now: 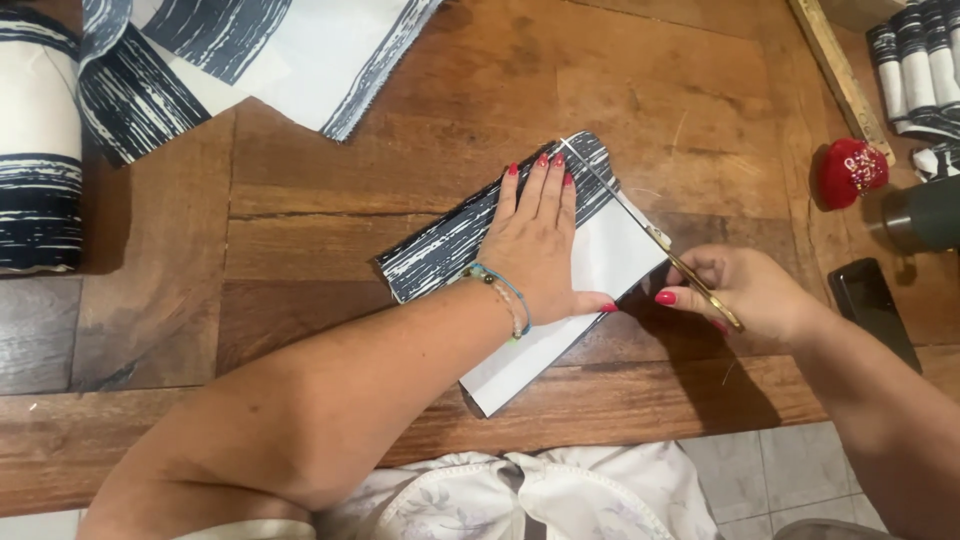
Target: Fold and glue fabric pieces to assemble a product using a hot glue gun and scissors.
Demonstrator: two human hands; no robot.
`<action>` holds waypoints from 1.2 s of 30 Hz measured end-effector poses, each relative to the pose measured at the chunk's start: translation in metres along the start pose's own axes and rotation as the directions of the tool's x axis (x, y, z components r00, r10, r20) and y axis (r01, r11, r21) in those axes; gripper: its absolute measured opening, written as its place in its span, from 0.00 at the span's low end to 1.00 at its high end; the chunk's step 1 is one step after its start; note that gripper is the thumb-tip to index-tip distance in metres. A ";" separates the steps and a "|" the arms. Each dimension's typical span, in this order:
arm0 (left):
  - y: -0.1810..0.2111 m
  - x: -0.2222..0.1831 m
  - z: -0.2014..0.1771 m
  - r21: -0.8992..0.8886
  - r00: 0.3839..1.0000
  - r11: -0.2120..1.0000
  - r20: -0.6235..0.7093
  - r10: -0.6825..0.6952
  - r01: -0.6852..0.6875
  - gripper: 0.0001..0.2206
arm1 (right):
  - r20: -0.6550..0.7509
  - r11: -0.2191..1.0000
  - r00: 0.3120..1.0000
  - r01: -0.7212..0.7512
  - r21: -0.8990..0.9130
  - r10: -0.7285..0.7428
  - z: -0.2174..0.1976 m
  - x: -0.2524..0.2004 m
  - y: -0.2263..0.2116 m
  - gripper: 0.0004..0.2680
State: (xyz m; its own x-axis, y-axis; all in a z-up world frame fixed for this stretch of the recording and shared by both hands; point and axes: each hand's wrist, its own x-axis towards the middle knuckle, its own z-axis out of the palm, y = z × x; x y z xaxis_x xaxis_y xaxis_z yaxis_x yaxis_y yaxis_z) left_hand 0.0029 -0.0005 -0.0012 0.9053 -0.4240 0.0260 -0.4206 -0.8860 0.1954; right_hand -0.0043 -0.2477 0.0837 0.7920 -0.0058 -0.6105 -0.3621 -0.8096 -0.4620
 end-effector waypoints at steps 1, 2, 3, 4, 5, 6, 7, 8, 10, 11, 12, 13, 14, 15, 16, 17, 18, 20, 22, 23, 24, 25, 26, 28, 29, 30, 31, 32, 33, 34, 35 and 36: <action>0.000 0.000 0.000 0.001 1.000 1.000 0.004 -0.001 0.001 0.66 | 0.011 0.991 0.999 -0.029 -0.127 0.031 -0.002 0.001 -0.003 0.12; 0.000 0.000 0.001 0.003 1.000 1.000 0.003 -0.001 0.001 0.66 | 0.011 0.992 1.000 -0.027 -0.126 0.028 -0.002 0.003 -0.008 0.12; 0.000 0.000 0.002 0.001 1.000 1.000 -0.018 -0.007 0.007 0.67 | 0.022 0.989 0.999 -0.035 -0.145 0.039 -0.002 0.004 -0.013 0.12; 0.001 0.000 0.004 -0.004 0.999 1.000 -0.038 -0.013 0.013 0.67 | 0.034 0.985 0.998 -0.045 -0.166 0.051 -0.002 0.005 -0.017 0.14; 0.001 0.001 0.004 -0.003 0.999 1.000 -0.038 -0.014 0.014 0.67 | 0.034 0.985 0.998 -0.044 -0.167 0.050 -0.001 0.007 -0.016 0.14; 0.001 0.001 0.004 -0.012 0.999 1.000 -0.049 -0.011 0.010 0.67 | 0.044 0.996 0.998 -0.041 -0.081 0.045 0.000 0.009 -0.015 0.15; 0.000 0.001 0.005 -0.020 0.998 1.000 -0.059 -0.007 0.006 0.66 | 0.053 0.999 0.998 -0.040 0.006 0.039 0.002 0.011 -0.014 0.15; 0.000 0.000 0.003 -0.022 0.998 1.000 -0.058 -0.014 0.013 0.66 | 0.057 0.999 0.998 -0.038 0.001 0.038 0.003 0.011 -0.014 0.15; -0.001 -0.001 -0.001 -0.032 1.000 0.999 -0.030 -0.001 0.001 0.67 | -0.007 0.998 0.999 -0.039 0.044 0.039 0.004 0.009 -0.011 0.12; -0.001 -0.002 0.000 -0.035 1.000 0.999 -0.027 -0.005 0.004 0.67 | -0.002 0.998 0.999 -0.040 0.041 0.041 0.005 0.009 -0.010 0.12; 0.000 -0.001 0.001 -0.015 1.000 1.000 -0.028 -0.006 0.006 0.67 | -0.002 0.997 0.999 -0.037 0.071 0.038 0.006 0.008 -0.009 0.13; 0.000 -0.001 0.001 0.006 1.000 1.000 -0.029 -0.008 0.008 0.67 | -0.001 0.994 0.999 -0.034 0.101 0.034 0.006 0.008 -0.007 0.13; 0.000 -0.001 0.001 0.007 1.000 1.000 -0.029 -0.008 0.008 0.67 | -0.001 0.994 0.999 -0.033 0.102 0.034 0.005 0.005 -0.019 0.13; 0.001 0.000 0.001 0.004 1.000 1.000 -0.019 -0.011 0.011 0.66 | 0.011 0.995 0.997 -0.071 -0.069 0.072 0.004 0.002 -0.030 0.15; 0.000 0.000 0.001 0.003 1.000 1.000 -0.009 -0.011 0.011 0.66 | 0.015 0.967 0.994 -0.104 -0.234 0.110 0.003 -0.001 -0.042 0.17; 0.000 0.000 0.001 0.006 1.000 1.000 -0.008 -0.010 0.010 0.66 | 0.015 0.968 0.994 -0.103 -0.231 0.109 0.004 0.006 -0.034 0.17; 0.001 0.000 0.001 0.002 1.000 1.000 -0.016 -0.015 0.015 0.66 | 0.034 0.989 0.996 -0.074 -0.126 0.079 0.004 0.012 -0.027 0.16; 0.001 -0.001 0.001 -0.003 0.999 1.000 -0.024 -0.021 0.021 0.65 | 0.049 0.999 0.998 -0.045 -0.020 0.046 0.005 0.018 -0.021 0.15; 0.000 -0.001 0.001 -0.021 0.998 1.000 -0.060 -0.021 0.020 0.66 | -0.018 0.994 1.000 -0.007 -0.110 0.005 0.006 0.018 -0.025 0.14; 0.001 -0.001 0.002 -0.023 0.998 1.000 -0.060 -0.023 0.022 0.66 | -0.017 0.994 1.000 -0.007 -0.112 0.005 0.008 0.020 -0.017 0.14; 0.001 -0.001 0.002 -0.020 0.999 1.000 -0.046 -0.021 0.020 0.67 | 0.003 1.000 1.000 0.021 0.015 -0.021 0.009 0.022 -0.009 0.13; 0.001 0.000 0.002 -0.018 0.999 1.000 -0.031 -0.019 0.018 0.67 | 0.018 0.989 0.999 0.046 0.144 -0.049 0.010 0.025 -0.001 0.11; 0.000 0.000 0.002 -0.021 0.999 1.000 -0.029 -0.022 0.021 0.67 | 0.022 0.989 0.999 0.045 0.141 -0.048 0.009 0.023 -0.005 0.11; 0.001 0.000 0.003 -0.008 0.998 1.000 -0.061 -0.022 0.021 0.69 | -0.012 0.999 1.000 -0.003 0.033 0.004 0.009 0.019 -0.012 0.13; 0.001 -0.001 0.003 -0.008 0.998 1.000 -0.058 -0.022 0.021 0.69 | -0.010 0.999 1.000 -0.005 0.034 0.005 0.008 0.021 -0.015 0.13; 0.000 -0.001 0.003 -0.017 0.999 1.000 -0.051 -0.019 0.018 0.68 | 0.005 1.000 1.000 0.014 -0.002 -0.014 0.007 0.023 -0.018 0.14; 0.000 0.000 0.002 -0.025 0.999 1.000 -0.044 -0.016 0.015 0.67 | 0.021 0.999 0.999 0.034 -0.039 -0.033 0.005 0.025 -0.022 0.15; 0.000 0.000 0.002 -0.025 0.999 1.000 -0.045 -0.016 0.015 0.67 | 0.021 0.999 0.999 0.034 -0.039 -0.034 0.005 0.023 -0.028 0.15; 0.001 -0.001 0.003 -0.021 0.999 1.000 -0.051 -0.017 0.015 0.68 | 0.012 0.994 1.000 0.027 -0.109 -0.026 0.006 0.022 -0.035 0.13; 0.000 0.000 0.003 -0.016 0.998 1.000 -0.058 -0.015 0.015 0.68 | 0.000 0.984 1.000 0.018 -0.178 -0.018 0.006 0.020 -0.042 0.12; 0.001 -0.001 0.003 -0.016 0.998 1.000 -0.060 -0.015 0.014 0.68 | -0.002 0.984 1.000 0.018 -0.178 -0.019 0.008 0.019 -0.041 0.12; 0.001 -0.001 0.003 -0.018 0.997 1.000 -0.072 -0.019 0.018 0.69 | -0.018 0.994 1.000 0.017 -0.112 -0.019 0.010 0.018 -0.042 0.15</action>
State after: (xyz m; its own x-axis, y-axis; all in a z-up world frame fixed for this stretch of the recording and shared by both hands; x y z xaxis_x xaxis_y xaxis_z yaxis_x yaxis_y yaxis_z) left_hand 0.0015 -0.0015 -0.0042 0.9151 -0.3924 0.0932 -0.4033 -0.8899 0.2131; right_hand 0.0199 -0.2083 0.0856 0.8072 -0.0008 -0.5903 -0.2912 -0.8704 -0.3970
